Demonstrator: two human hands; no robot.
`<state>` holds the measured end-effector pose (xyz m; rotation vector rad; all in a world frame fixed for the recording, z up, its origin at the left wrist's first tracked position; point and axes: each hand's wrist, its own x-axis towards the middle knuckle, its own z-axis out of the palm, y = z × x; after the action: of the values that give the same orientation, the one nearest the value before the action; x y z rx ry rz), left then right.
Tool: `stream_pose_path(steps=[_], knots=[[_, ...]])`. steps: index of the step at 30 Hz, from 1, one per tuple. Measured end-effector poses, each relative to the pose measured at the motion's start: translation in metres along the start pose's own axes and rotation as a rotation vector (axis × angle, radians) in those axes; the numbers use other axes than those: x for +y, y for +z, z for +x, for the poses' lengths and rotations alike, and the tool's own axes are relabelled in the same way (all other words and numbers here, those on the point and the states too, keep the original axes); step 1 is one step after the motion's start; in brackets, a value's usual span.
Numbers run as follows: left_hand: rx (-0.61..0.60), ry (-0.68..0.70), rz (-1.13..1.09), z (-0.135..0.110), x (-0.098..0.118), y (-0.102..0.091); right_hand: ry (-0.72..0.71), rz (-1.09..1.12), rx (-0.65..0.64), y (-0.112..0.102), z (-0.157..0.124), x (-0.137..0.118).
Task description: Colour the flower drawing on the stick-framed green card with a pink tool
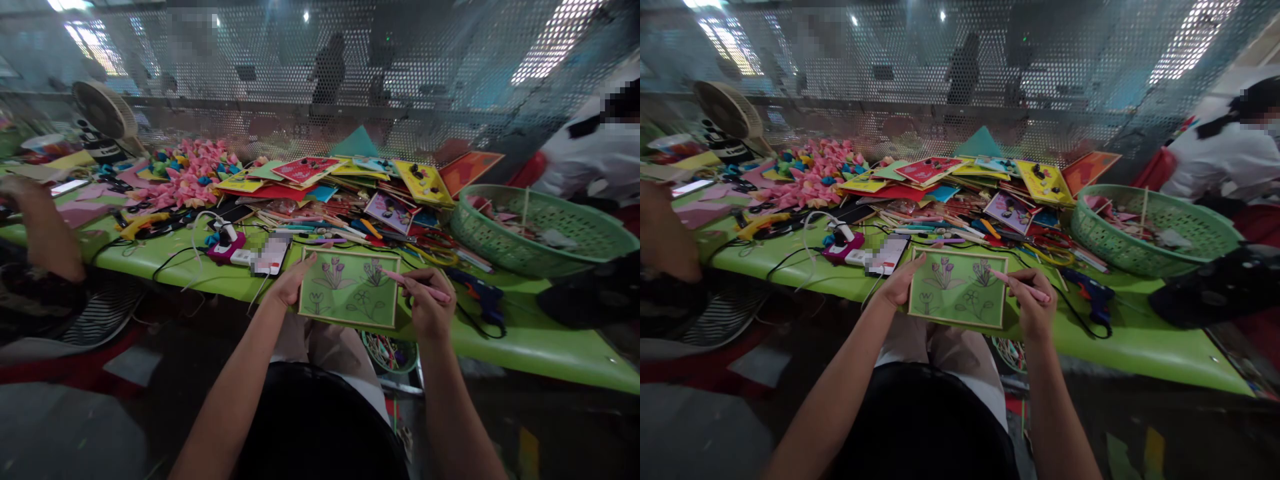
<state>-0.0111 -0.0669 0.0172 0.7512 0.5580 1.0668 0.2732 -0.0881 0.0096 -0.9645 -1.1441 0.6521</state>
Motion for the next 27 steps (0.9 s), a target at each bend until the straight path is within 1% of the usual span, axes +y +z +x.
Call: stream_pose_path(steps=[5, 11, 20, 24, 27], knots=[[0.003, -0.007, -0.009, 0.0002, -0.0003, -0.0004, -0.025, 0.01, 0.008, 0.0011, -0.0002, -0.0013], [0.001, 0.0, 0.001, -0.0004, -0.0001, -0.0001, 0.007, -0.006, -0.019, 0.0004, -0.0012, -0.0045], [-0.001, 0.001, -0.007, -0.0009, 0.0, 0.0005, -0.012, 0.021, 0.017, 0.0018, 0.0001, -0.0015], [0.035, 0.017, -0.008, -0.0008, -0.0009, 0.0005, -0.012, 0.041, 0.021, 0.0029, 0.0002, -0.0033], [0.03, 0.025, -0.013, -0.0003, -0.0014, -0.0002, -0.012, 0.06, 0.019, 0.0035, 0.0006, -0.0049]])
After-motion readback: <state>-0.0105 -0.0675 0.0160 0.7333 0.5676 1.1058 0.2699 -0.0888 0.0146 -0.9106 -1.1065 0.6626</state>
